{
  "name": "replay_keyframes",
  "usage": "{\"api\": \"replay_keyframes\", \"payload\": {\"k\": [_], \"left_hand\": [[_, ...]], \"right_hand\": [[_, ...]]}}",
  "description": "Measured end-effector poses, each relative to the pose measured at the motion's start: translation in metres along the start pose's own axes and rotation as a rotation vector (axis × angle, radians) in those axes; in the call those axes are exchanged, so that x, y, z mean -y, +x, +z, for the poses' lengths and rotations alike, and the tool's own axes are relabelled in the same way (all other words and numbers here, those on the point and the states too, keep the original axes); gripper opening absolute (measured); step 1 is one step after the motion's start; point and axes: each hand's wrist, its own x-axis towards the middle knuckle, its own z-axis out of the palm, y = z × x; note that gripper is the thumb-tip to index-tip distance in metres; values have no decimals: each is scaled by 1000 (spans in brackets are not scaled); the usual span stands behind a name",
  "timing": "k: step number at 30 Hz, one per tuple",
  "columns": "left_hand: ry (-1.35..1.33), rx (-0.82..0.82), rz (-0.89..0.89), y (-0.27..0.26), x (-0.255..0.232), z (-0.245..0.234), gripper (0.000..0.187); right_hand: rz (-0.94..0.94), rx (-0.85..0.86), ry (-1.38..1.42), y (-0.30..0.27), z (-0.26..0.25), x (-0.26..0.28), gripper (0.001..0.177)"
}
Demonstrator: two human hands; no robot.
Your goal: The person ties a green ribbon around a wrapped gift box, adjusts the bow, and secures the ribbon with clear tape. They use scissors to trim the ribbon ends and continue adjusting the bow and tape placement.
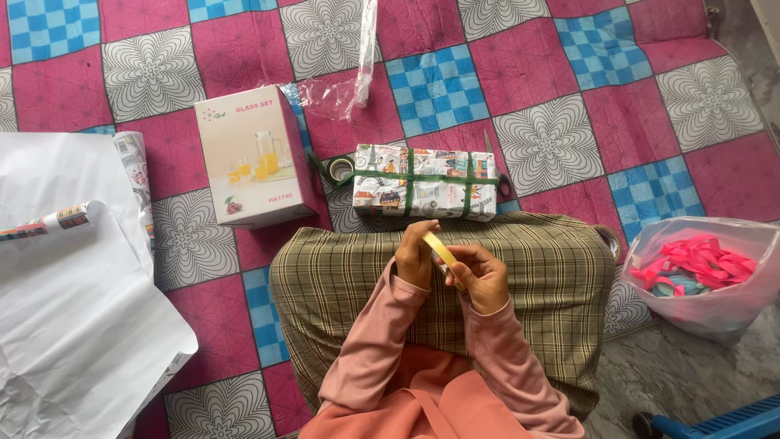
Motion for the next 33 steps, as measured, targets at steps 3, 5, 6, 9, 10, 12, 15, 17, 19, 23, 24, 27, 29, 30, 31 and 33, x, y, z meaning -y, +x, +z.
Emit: {"api": "replay_keyframes", "payload": {"k": [3, 5, 6, 9, 10, 12, 15, 17, 19, 23, 24, 27, 29, 30, 31, 33], "left_hand": [[27, -1, -1, -8, 12, 3, 33], [42, 1, -32, -14, 19, 3, 29], [39, 1, -67, -16, 22, 4, 26], [-40, -11, -148, -21, 29, 7, 19], [-75, -19, -172, -22, 30, 6, 17], [-27, -21, -128, -23, 32, 2, 17], [-4, -30, -152, -23, 31, 2, 16], [-51, -38, -232, -22, 32, 6, 16], [-132, -44, -350, -23, 36, 5, 19], [-283, -6, -475, -31, 57, 6, 19], [-405, -12, -545, -32, 66, 8, 15], [-516, -50, -697, -39, 89, 13, 11], [-534, -71, -730, -41, 97, 16, 11], [-558, -73, -723, -41, 98, 16, 12], [-581, -75, -715, -40, 96, 17, 14], [-663, -100, -759, -33, 84, 16, 19]], "right_hand": [[25, 141, -14, 3, -9, 9, 45], [40, 216, -23, 3, -11, 16, 52], [44, 248, -23, 2, -10, 19, 54], [59, 341, -7, -1, -3, 31, 61], [68, 371, 12, -3, 2, 33, 64], [84, 415, -2, -4, 11, 38, 68], [103, 458, -39, -3, 21, 42, 73], [109, 491, 25, -1, 26, 44, 76], [66, 479, -7, -2, 31, 40, 76], [101, 373, -8, -4, 37, 27, 72], [102, 338, -49, -5, 39, 23, 68], [82, 246, -159, -6, 43, 12, 58], [31, 205, -215, -5, 45, 8, 52], [7, 205, -280, -5, 46, 7, 51], [-18, 206, -344, -4, 46, 6, 50], [-69, 181, -447, -4, 44, 5, 47]]}}
